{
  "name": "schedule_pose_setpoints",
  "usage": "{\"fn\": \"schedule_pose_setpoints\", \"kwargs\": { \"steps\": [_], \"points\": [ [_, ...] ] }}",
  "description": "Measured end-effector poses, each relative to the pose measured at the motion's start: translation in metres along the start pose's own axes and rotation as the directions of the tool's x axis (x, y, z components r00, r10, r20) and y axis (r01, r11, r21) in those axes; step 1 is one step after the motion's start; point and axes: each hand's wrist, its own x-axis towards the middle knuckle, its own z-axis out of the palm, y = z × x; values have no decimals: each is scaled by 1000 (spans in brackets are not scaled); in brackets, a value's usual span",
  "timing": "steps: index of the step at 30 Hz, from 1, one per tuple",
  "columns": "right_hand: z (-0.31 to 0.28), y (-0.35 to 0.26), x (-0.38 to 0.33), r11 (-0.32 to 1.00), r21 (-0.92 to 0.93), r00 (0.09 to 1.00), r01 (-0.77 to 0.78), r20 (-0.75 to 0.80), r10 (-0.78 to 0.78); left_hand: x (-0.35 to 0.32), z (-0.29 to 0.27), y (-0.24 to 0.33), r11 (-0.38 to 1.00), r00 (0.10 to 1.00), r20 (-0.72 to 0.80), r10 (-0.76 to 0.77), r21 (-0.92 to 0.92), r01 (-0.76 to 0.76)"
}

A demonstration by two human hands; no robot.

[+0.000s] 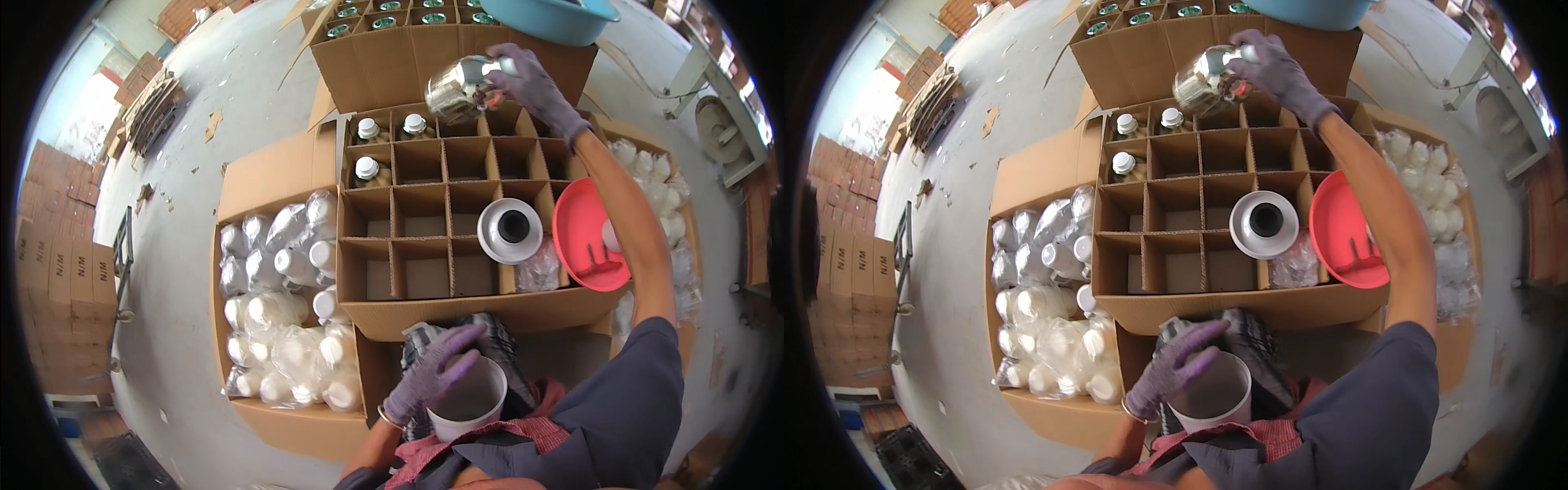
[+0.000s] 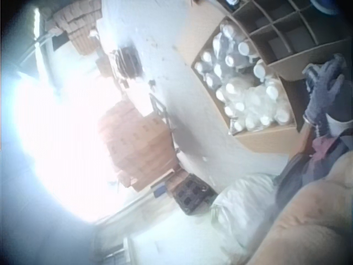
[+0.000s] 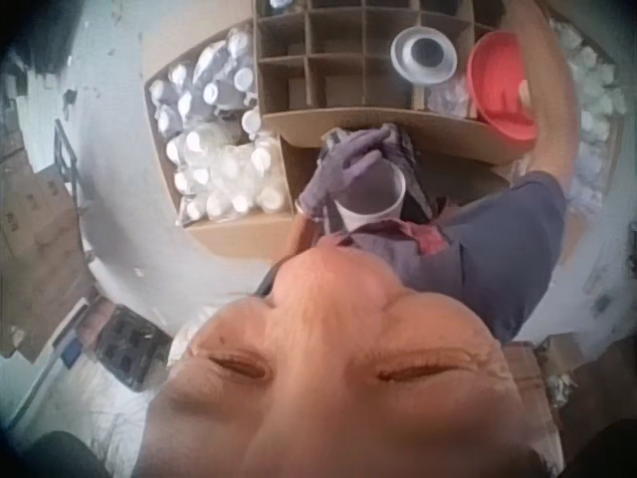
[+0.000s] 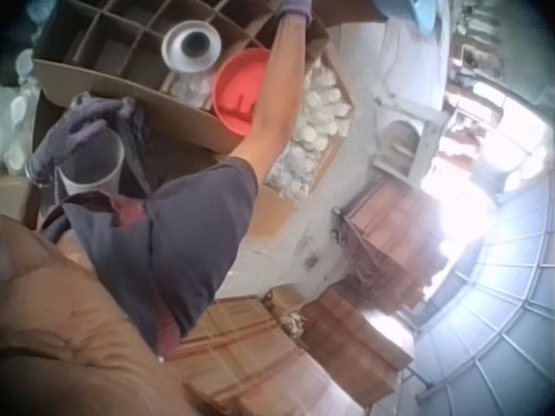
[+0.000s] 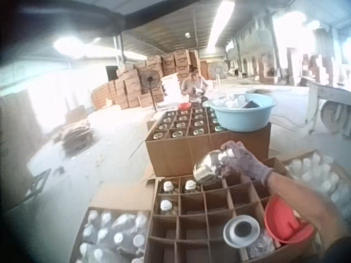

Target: The person assembles and packs plastic bottles by inserting a inner components, placing them into a larger container, and then organizing the containers into a cardboard box.

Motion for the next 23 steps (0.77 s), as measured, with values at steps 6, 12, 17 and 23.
{"fn": "schedule_pose_setpoints", "kwargs": {
  "steps": [6,12,17,23],
  "points": [
    [-11,-56,-167,345,831,875,-436,302,379,-7,9,4,975,879,-459,131,-100,-197],
    [21,-104,-290,-401,651,590,-645,757,281,-5,-34,45,661,616,-299,729,541,-520],
    [30,-122,-330,372,691,773,-620,619,137,-26,-43,83,829,741,-374,557,310,-466],
    [16,-120,-390,880,408,893,-244,447,41,-67,-39,63,965,956,-219,194,217,-146]
  ]
}}
